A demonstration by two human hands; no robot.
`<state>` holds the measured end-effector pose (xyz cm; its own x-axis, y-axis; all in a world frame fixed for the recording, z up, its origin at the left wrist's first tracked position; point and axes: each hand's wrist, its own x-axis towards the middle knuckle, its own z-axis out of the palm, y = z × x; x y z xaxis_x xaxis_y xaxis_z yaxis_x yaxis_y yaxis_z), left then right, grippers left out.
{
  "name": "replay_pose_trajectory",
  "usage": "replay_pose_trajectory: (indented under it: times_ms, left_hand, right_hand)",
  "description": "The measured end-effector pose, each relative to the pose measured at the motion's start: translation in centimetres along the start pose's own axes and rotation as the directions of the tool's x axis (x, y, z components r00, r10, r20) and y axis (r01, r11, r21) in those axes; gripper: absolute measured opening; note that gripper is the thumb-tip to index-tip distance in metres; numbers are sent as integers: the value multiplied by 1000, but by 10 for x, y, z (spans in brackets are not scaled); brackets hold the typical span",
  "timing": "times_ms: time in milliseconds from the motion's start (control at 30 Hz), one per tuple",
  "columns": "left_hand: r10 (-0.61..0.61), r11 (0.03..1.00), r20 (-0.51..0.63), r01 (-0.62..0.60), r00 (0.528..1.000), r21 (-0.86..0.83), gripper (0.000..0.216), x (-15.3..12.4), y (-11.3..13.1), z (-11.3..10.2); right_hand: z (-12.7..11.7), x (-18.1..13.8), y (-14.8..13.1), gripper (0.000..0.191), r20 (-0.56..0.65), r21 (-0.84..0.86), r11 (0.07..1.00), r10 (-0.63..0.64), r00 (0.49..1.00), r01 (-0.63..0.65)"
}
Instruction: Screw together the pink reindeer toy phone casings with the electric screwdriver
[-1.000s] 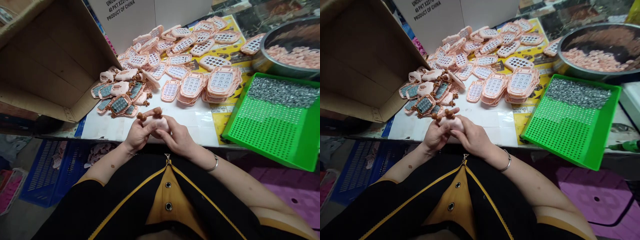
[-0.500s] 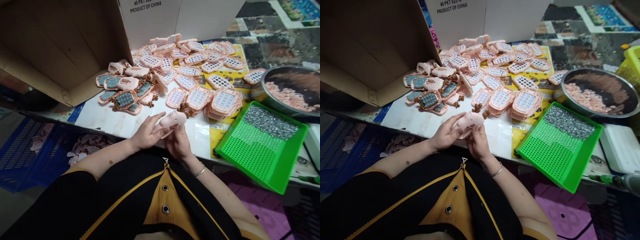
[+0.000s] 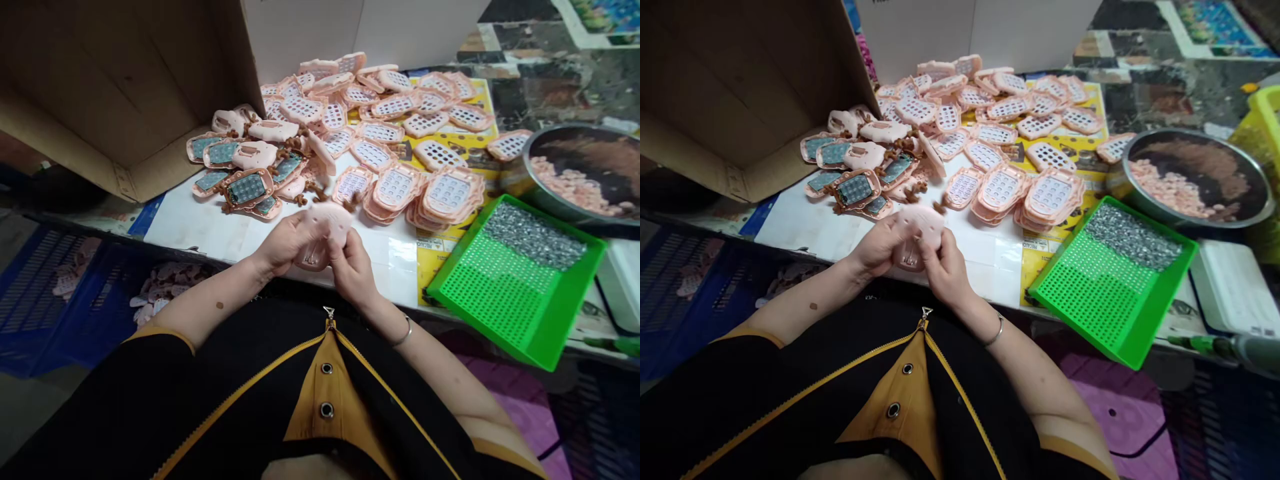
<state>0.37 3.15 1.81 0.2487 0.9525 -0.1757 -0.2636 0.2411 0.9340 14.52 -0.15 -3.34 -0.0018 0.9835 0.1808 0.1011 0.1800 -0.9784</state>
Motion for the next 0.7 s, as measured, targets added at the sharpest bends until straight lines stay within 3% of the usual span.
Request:
replay_pose_trajectory:
  times_ms: [67, 133, 300, 367, 433, 500, 567, 633, 700]
  left_hand:
    - [-30, 966, -22, 23, 999, -256, 49, 2, 4, -1]
    - [-42, 920, -41, 23, 998, -392, 44, 1, 6, 0]
    - [-56, 905, -49, 30, 997, -425, 35, -3, 7, 10]
    - [-76, 917, -79, 39, 994, -396, 34, -2, 7, 18]
    - [-160, 933, -99, 117, 982, -340, 35, 1, 7, 26]
    - [-294, 921, -44, 270, 955, -280, 40, 5, 4, 32]
    - [-371, 896, 18, 363, 929, -256, 39, 10, -1, 37]
    - [-363, 893, 19, 354, 932, -277, 32, 13, -7, 42]
    - [-351, 898, 15, 341, 936, -279, 26, 16, -13, 48]
  right_hand:
    - [-2, 1, -6, 60, 100, -181, 978, -82, 992, 99]
    - [-1, -1, -11, 56, 178, -234, 962, -102, 979, 143]
    - [5, -8, -13, 47, 115, -90, 971, -212, 970, 223]
    - [5, -9, -13, 47, 91, 67, 989, -138, 986, 132]
    - [2, -7, -14, 51, 134, 311, 948, 30, 990, -71]
    - [-6, -5, -14, 51, 266, 526, 788, 204, 942, -319]
    - [-17, -4, -12, 43, 397, 635, 592, 300, 867, -496]
    - [-29, -7, -10, 38, 461, 671, 476, 333, 823, -569]
    - [-38, -12, -9, 39, 434, 689, 454, 366, 823, -565]
